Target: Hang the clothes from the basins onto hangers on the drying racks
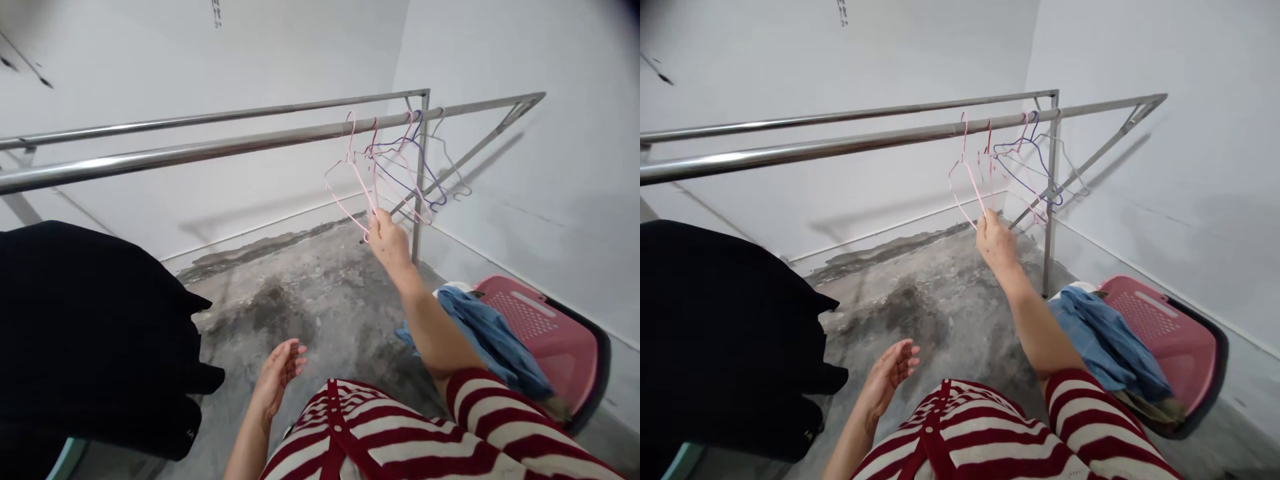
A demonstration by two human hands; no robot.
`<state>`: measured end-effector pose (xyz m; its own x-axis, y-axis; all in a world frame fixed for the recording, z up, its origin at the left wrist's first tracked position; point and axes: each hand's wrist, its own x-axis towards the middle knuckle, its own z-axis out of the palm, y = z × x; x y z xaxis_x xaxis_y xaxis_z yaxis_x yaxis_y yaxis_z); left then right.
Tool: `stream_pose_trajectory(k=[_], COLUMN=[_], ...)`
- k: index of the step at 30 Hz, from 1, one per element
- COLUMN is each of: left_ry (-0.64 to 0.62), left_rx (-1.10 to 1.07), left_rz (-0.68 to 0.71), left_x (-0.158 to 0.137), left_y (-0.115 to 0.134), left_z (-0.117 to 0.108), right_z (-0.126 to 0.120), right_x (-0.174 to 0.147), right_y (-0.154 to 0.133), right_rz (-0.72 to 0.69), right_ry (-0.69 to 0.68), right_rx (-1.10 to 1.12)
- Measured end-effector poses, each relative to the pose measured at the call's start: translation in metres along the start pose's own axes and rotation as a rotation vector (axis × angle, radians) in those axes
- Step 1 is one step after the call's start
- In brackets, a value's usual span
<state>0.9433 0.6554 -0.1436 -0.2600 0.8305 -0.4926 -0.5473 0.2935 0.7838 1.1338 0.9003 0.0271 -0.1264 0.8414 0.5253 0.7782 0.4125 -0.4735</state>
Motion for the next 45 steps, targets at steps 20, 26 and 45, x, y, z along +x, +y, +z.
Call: stream_pose_trajectory(k=[20, 26, 45], left_ry=[0.355, 0.556, 0.556], left_rx=[0.027, -0.050, -0.040], left_rz=[0.078, 0.077, 0.144], left_x=[-0.071, -0.123, -0.142], left_y=[-0.012, -0.038, -0.046], left_z=[-0.138, -0.208, -0.247], right_z=[0.119, 0.169, 0.173], right_x=[-0.117, -0.141, -0.085], right_y=[-0.272, -0.430, -0.424], right_rz=[-0.383, -0.474, -0.524], right_ry=[-0.544, -0.695, -0.390], right_rx=[0.958, 0.915, 0.694])
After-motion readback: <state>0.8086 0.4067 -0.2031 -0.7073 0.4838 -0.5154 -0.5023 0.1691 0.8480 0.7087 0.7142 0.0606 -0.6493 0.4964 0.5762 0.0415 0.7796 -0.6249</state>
